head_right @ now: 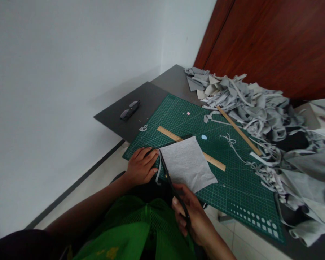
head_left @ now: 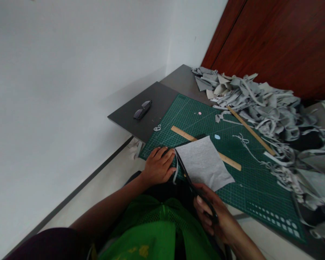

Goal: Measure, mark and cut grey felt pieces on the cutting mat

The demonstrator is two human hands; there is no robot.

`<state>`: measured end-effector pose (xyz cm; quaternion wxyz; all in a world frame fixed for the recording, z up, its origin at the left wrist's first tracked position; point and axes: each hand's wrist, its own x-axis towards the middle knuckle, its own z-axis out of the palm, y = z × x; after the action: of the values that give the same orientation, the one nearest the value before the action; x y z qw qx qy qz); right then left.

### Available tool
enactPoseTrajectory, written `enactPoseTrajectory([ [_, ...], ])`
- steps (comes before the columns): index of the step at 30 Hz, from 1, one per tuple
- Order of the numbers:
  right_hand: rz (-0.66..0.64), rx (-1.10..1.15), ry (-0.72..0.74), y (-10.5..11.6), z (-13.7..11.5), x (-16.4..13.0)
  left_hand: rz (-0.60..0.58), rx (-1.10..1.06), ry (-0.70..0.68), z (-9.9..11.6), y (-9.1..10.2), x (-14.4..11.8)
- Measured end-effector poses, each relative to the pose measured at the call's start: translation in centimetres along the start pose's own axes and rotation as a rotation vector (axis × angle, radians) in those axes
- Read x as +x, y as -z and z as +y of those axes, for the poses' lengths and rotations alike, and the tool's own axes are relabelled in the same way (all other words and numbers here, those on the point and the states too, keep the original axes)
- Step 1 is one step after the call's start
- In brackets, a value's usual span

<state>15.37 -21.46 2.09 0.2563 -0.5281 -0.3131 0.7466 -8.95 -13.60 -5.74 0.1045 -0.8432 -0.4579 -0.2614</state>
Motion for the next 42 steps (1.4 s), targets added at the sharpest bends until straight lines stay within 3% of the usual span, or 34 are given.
enactPoseTrajectory([
  [21,0.015,-0.034,0.04,0.7,1.0,-0.1,-0.027,-0.006,0.002,0.1,-0.3,-0.3],
  [33,0.048,-0.068,0.03,0.3,0.2,-0.2,-0.091,-0.007,0.022,0.1,-0.2,-0.3],
  [42,-0.003,-0.031,0.037,0.4,0.1,0.6,0.009,-0.001,0.013,0.1,-0.1,-0.2],
])
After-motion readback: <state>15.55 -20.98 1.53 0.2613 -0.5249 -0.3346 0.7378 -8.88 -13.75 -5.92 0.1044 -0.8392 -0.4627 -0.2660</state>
